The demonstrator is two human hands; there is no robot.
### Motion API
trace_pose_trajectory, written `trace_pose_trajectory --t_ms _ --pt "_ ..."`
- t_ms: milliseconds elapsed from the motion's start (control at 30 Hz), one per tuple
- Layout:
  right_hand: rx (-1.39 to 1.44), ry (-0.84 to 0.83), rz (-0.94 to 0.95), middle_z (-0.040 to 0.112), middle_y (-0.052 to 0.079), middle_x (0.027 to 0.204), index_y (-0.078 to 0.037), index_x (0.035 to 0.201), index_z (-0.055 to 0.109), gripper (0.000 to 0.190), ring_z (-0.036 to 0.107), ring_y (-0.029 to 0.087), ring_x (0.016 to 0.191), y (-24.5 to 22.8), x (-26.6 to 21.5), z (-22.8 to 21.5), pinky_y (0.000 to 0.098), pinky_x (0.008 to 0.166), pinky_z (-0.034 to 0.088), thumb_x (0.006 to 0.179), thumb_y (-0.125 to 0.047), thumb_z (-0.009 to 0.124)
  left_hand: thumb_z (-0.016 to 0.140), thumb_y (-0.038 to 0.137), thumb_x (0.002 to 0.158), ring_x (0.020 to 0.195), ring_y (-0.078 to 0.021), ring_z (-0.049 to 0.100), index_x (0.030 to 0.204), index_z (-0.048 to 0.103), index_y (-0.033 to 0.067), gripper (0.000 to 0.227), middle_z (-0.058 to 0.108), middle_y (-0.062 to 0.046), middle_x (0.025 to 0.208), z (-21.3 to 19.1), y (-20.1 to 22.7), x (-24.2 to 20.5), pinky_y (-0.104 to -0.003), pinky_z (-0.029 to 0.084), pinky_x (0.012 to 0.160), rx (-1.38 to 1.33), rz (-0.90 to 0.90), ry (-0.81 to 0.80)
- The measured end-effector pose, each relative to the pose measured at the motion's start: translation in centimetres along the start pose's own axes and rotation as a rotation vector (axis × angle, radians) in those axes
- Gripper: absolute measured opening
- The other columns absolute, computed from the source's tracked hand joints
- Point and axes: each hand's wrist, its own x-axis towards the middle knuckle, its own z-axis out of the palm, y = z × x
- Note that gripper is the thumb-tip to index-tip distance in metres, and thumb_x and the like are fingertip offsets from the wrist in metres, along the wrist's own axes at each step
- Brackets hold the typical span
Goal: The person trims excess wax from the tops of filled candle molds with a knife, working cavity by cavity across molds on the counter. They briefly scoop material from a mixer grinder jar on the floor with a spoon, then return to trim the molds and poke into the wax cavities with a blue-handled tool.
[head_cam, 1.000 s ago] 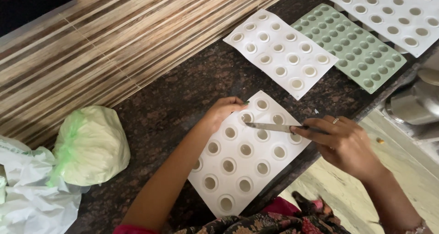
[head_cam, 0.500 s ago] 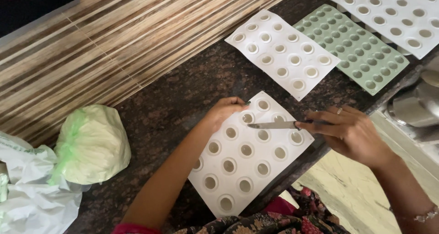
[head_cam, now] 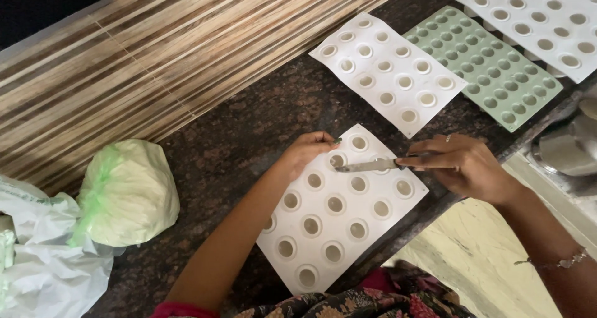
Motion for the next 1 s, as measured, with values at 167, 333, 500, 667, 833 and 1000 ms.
trace_pose_trajectory --t_ms 167,333,500,667,833,1000 --pt "0.042 0.035 0.028 0.075 0.003 0.119 -0.022 0.116 0.078 0.059 0.073 0.024 0.102 -0.5 -0.2 0.8 0.0383 0.084 0.059 0.065 0.006 0.074 0.078 0.019 0.088 0.07 -0.0103 0.064 0.092 0.067 0.0079 0.017 0.069 -0.002 0.082 0.3 0.6 -0.6 -0.026 0.053 0.061 -0.026 -0.008 0.003" --pt "0.086 0.067 0.129 0.075 0.003 0.116 -0.023 0.117 0.078 0.054 0.074 0.021 0.093 -1.6 -0.8 1.7 0.035 0.078 0.062 0.069 0.002 0.076 0.078 0.019 0.087 0.069 -0.0118 0.066 0.092 0.067 0.0085 0.016 0.069 -0.003 0.081 0.9 1.6 -1.1 -0.027 0.055 0.06 0.013 -0.064 0.049" --pt "-0.044 0.124 0.183 0.075 0.004 0.115 -0.022 0.117 0.078 0.051 0.074 0.021 0.084 -3.2 -1.6 2.6 0.0361 0.073 0.062 0.073 0.002 0.076 0.078 0.018 0.087 0.069 -0.012 0.066 0.092 0.067 0.009 0.015 0.069 -0.003 0.081 0.6 1.1 -1.0 -0.027 0.055 0.06 0.015 -0.052 0.049" --pt "-0.015 0.112 0.333 0.076 0.0 0.109 -0.026 0.117 0.078 0.047 0.073 0.017 0.076 -4.9 -1.7 2.7 0.0335 0.063 0.059 0.077 -0.001 0.075 0.077 0.019 0.088 0.069 -0.0124 0.065 0.092 0.066 0.0094 0.014 0.068 -0.003 0.08 0.5 1.1 -0.9 -0.029 0.054 0.059 0.01 -0.049 0.04" --pt "0.034 0.153 0.348 0.075 -0.001 0.11 -0.026 0.122 0.076 0.048 0.071 0.017 0.076 -4.9 -2.1 3.4 0.0328 0.065 0.059 0.079 -0.005 0.075 0.076 0.018 0.089 0.07 -0.0115 0.065 0.092 0.067 0.0089 0.013 0.069 -0.002 0.081 0.1 0.0 0.1 -0.029 0.054 0.06 -0.002 -0.01 0.028" --pt "0.105 0.147 0.409 0.074 -0.001 0.111 -0.026 0.125 0.074 0.048 0.072 0.016 0.074 -5.6 -1.9 3.3 0.0323 0.063 0.058 0.081 -0.005 0.072 0.075 0.016 0.09 0.07 -0.0105 0.065 0.092 0.067 0.0086 0.011 0.068 -0.002 0.081 0.1 -0.1 -0.2 -0.028 0.053 0.061 -0.034 0.04 0.002"
